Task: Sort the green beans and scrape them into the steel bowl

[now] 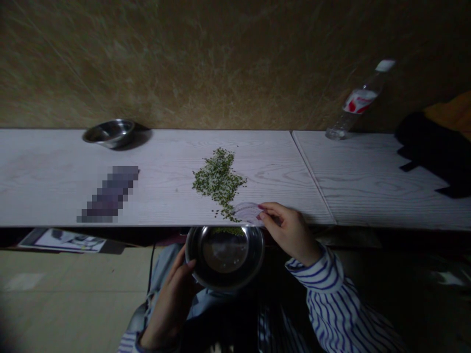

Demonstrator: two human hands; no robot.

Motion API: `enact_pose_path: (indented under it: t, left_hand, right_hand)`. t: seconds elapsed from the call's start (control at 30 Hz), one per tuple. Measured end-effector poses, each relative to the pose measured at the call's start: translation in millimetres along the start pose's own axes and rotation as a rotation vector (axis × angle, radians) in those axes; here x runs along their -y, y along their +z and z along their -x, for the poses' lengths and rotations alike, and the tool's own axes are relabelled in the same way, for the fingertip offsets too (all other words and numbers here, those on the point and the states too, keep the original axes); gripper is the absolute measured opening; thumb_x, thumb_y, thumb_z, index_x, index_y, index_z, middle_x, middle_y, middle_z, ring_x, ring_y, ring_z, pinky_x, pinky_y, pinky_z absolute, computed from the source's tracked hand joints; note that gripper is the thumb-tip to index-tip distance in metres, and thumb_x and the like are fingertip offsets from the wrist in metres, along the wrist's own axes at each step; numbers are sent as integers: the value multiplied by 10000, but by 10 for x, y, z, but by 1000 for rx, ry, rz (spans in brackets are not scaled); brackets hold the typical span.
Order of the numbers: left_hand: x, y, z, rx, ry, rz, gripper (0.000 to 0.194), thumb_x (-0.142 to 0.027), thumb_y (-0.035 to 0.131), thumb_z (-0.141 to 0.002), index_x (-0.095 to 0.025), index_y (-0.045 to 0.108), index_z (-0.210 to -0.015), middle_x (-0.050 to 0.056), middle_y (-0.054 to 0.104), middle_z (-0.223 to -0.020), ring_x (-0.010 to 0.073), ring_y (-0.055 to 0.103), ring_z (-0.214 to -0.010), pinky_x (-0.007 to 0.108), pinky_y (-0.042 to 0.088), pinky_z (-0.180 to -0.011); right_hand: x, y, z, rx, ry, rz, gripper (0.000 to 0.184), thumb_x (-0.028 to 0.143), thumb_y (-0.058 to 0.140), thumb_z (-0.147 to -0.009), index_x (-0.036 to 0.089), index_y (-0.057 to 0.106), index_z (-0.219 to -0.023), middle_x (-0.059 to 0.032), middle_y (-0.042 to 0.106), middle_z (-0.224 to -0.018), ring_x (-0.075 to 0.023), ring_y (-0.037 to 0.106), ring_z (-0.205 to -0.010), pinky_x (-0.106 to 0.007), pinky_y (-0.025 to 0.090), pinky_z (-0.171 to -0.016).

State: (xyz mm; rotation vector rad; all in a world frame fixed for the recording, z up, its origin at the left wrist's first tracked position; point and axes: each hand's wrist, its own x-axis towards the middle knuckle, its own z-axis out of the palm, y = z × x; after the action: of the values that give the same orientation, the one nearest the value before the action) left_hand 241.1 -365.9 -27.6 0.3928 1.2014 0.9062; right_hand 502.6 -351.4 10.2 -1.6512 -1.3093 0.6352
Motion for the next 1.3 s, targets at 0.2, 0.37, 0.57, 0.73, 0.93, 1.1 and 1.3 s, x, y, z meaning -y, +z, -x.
enact_pose_path:
  t: [0.2,0.37,0.57,0.73,0.93,1.1,1.3]
  left_hand:
    - [-6,-6,9,2,-7,-11,779,-325,716,-786,-313,442,-1516,79,602,-1440,284,611,-1187,296,561,-717]
    - [-6,-12,19,14,-17,-11,777,-326,709,-800,-307,426,-1523,75,615,-1427,261,625,-1161,274,550,-703]
    - [-3,-3,4,19,-9,-2,781,-321,717,-791,-318,432,-1519,84,617,-1422,284,611,-1192,324,571,-767]
    - [4,-6,-3,15,-7,-15,766,-331,728,-775,-308,473,-1497,91,645,-1385,285,633,-1159,337,573,-793]
    - [0,1,2,7,-11,-7,786,-342,739,-756,-297,477,-1497,100,657,-1361,296,635,-1160,368,575,-827]
    - [-5,-7,10,23,-1,-3,772,-336,730,-776,-306,465,-1501,102,625,-1406,301,622,-1178,354,579,-798]
    - [-2,-17,17,10,10,-12,761,-336,737,-764,-304,494,-1485,109,641,-1388,304,630,-1167,353,577,-789]
  right_hand:
    - [-8,9,2,25,-6,3,254,354,680,-833,184,742,-1011,-85,795,-857,-239,769,-812,-372,626,-789]
    - [1,17,13,35,-9,-8,262,351,678,-836,176,743,-1021,-87,795,-865,-234,769,-813,-365,626,-793]
    - [24,8,13,17,-14,16,258,355,680,-832,179,749,-1007,-86,795,-851,-238,769,-808,-371,628,-797]
    - [28,2,21,13,-10,12,243,355,689,-820,192,748,-990,-79,797,-841,-234,769,-790,-362,632,-777]
    - [57,17,35,20,-8,14,245,350,690,-811,183,751,-980,-81,794,-822,-234,769,-778,-364,633,-772]
    - [69,28,28,29,-27,24,241,338,685,-818,179,750,-988,-83,795,-836,-233,767,-784,-360,631,-768]
    - [62,64,20,47,-30,17,242,347,673,-836,191,750,-1004,-71,793,-826,-225,764,-775,-359,629,-773]
